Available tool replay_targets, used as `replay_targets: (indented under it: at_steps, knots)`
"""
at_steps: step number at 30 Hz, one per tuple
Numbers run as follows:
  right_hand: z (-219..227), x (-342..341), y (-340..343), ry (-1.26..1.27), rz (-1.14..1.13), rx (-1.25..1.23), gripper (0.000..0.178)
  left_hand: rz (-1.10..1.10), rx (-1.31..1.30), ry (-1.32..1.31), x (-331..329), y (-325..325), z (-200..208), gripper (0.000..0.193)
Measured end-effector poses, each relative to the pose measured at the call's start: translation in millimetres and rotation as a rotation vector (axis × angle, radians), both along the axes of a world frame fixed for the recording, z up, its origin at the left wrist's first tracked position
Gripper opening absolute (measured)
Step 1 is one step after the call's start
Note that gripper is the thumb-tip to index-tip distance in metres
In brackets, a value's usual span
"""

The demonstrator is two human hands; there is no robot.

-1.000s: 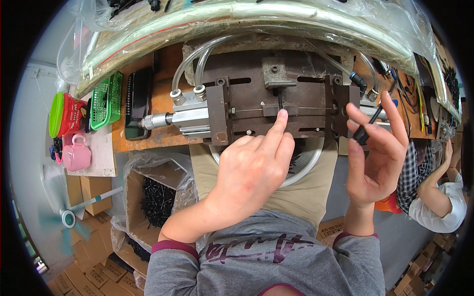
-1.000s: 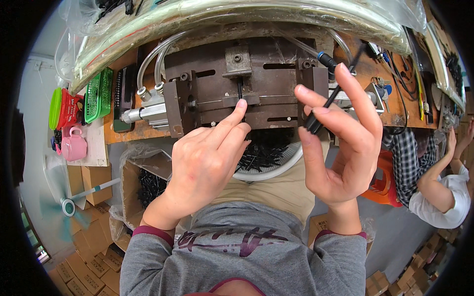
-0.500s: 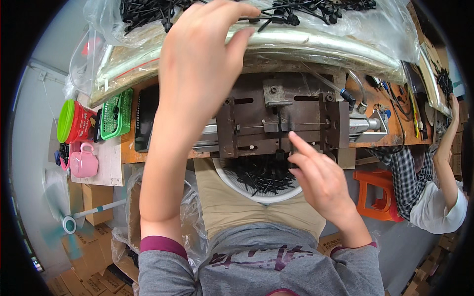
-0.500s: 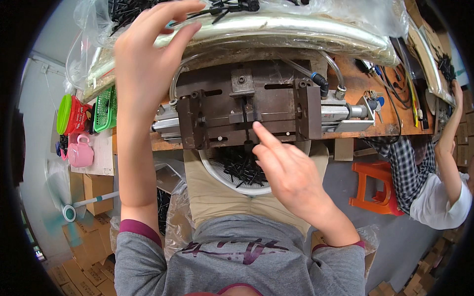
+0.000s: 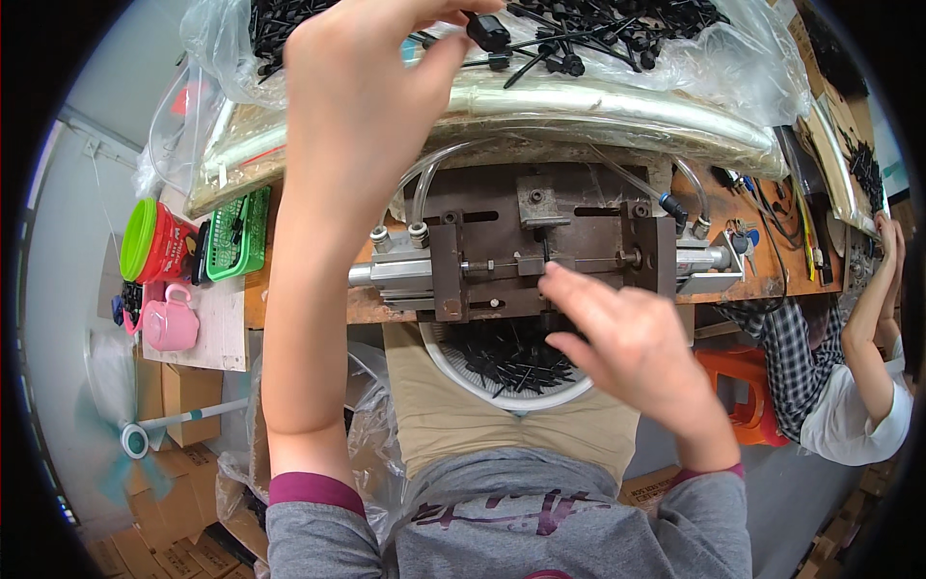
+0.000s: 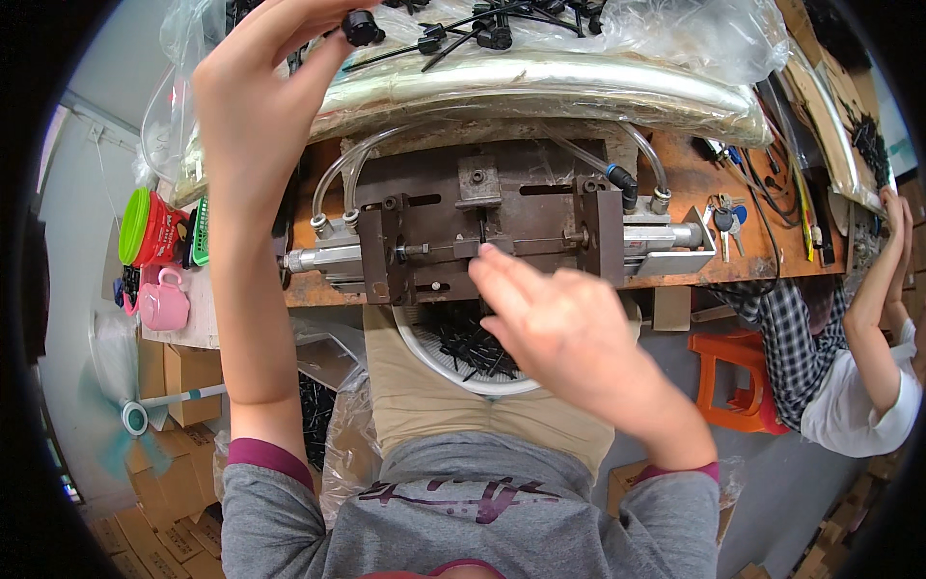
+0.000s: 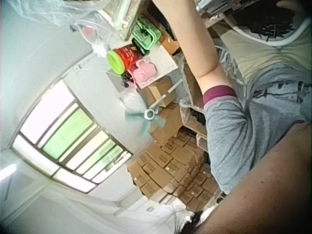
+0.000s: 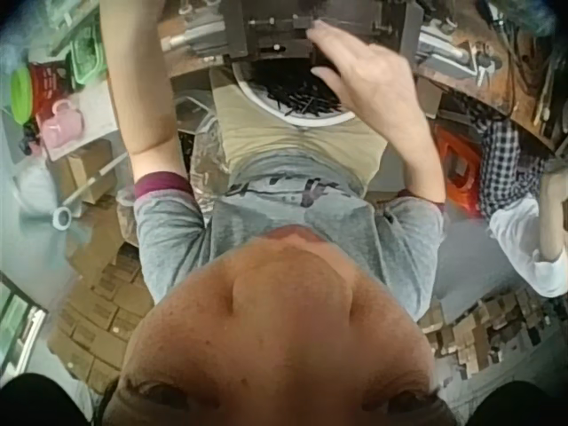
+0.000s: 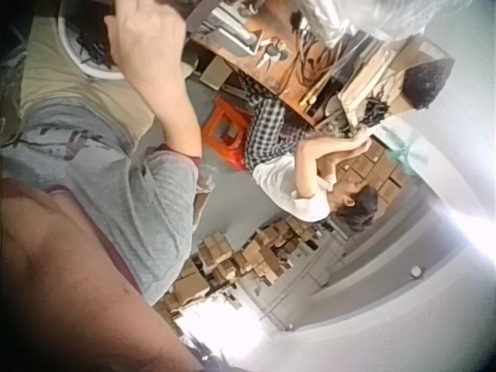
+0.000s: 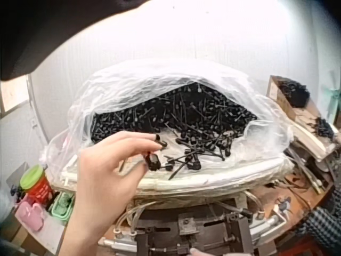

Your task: Manually assemble small black plastic components using a workbench jig.

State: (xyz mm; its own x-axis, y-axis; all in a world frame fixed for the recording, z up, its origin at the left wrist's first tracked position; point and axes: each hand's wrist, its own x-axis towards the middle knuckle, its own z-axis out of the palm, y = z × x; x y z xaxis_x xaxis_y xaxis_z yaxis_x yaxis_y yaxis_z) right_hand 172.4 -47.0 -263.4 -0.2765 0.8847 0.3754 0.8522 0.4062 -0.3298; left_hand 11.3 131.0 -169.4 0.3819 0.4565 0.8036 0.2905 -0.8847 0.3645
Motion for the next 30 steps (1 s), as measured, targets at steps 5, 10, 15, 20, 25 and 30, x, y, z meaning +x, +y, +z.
replay_targets:
  at_steps: [5, 10, 15, 20, 25, 30]
  knots:
    - [56.1, 38.0, 81.2, -0.005, -0.102, 0.396, 0.030, -0.090, -0.018, 0.128, -21.2, -53.8, -29.8, 0.033]
    - [110.2, 57.0, 165.7, -0.280, -0.227, 0.307, 0.050, -0.088, -0.200, 0.203, -20.6, -110.8, -70.9, 0.037]
    - [122.6, 66.4, 214.3, -0.227, -0.299, -0.241, 0.069, -0.082, -0.219, 0.333, -19.5, -143.3, -114.4, 0.032]
    - [128.8, 60.3, 222.9, -0.245, 0.001, -0.311, 0.053, -0.007, -0.135, 0.447, -16.7, -138.0, -131.3, 0.027]
    - [132.7, 42.7, 224.3, -0.531, -0.155, -0.501, 0.040, -0.024, -0.126, 0.442, -5.6, -134.3, -129.1, 0.028]
    - [118.2, 36.2, 226.3, -0.635, -0.200, -0.359, 0.040, -0.006, -0.132, 0.502, -9.3, -127.2, -125.7, 0.027]
